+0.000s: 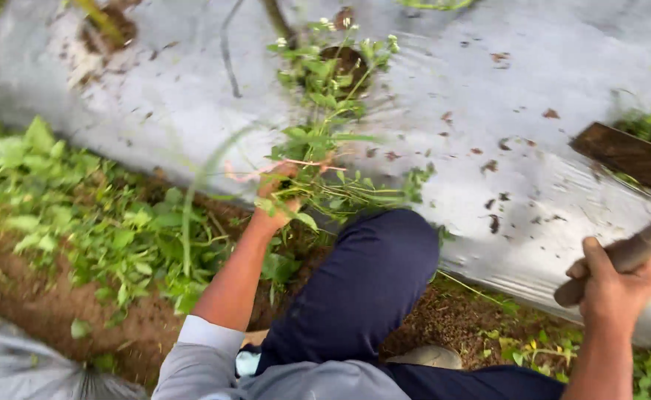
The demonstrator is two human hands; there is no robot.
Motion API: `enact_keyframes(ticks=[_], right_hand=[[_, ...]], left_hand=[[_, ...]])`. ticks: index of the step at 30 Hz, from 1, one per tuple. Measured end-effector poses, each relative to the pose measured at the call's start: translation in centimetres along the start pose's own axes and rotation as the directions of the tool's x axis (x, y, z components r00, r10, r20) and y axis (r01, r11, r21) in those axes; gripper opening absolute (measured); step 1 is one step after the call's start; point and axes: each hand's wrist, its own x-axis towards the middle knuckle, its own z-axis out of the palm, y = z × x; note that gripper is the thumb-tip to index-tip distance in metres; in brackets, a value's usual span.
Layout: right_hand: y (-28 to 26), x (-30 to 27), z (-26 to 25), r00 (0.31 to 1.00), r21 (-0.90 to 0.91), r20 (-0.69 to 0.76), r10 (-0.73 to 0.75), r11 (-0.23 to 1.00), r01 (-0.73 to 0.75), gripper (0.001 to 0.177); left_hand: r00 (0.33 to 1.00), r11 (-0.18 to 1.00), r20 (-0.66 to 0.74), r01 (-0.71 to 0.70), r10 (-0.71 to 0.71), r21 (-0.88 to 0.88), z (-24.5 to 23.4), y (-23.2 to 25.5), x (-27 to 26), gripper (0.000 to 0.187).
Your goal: Weeding a garden bed by hand and using a small hoe to remove unwanted plants from the soil between plastic mulch.
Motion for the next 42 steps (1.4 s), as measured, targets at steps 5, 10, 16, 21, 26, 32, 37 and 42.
enact_keyframes(ticks=[5,10,16,21,26,32,37,42], right_hand=[[-6.0,-2.7,5.4,0.944,-0.373,0.136,0.301,0.898,-0.232,0.020],[-0.8,-1.7,7.0,0.915,-0.335,0.370,0.159,0.942,-0.029,0.052],[-3.7,-4.0,10.3,0.905,-0.311,0.342,0.253,0.939,-0.145,0.058],[-6.3,-6.3,12.4,0.941,-0.306,0.327,0.087,0.952,0.018,0.026],[2.9,-1.2,8.7,0.966,-0.103,0.243,-0.091,0.988,0.119,0.020],[-0.3,-2.0,6.9,0.989,-0.038,0.141,-0.044,0.998,0.049,0.026],[-3.6,-3.1,5.7,0.998,0.027,0.031,0.050,0.998,-0.051,0.025],[-3.8,-3.3,3.8,0.994,0.098,-0.098,0.039,0.995,-0.029,0.025]], left_hand=[[0.447,0.721,-0.568,0.375,-0.692,-0.583,-17.7,0.7,-7.0,0.038],[-0.120,0.550,-0.558,0.097,-0.821,-0.830,-31.6,11.1,-9.9,0.031],[-0.036,0.955,-0.972,-0.200,-0.232,-0.220,-54.6,11.9,-14.9,0.024],[0.475,0.359,-0.877,0.807,0.074,0.468,-63.8,3.5,-19.8,0.066],[0.880,0.144,-0.276,0.238,0.386,0.960,-43.5,2.3,-12.4,0.024],[0.151,0.118,0.121,-0.029,-0.981,0.993,-20.3,3.5,-11.7,0.107],[-0.011,0.243,0.244,0.060,-0.970,0.968,-15.1,-0.7,-8.9,0.090],[0.273,0.455,0.426,0.050,-0.863,0.889,-8.8,12.6,4.4,0.059]])
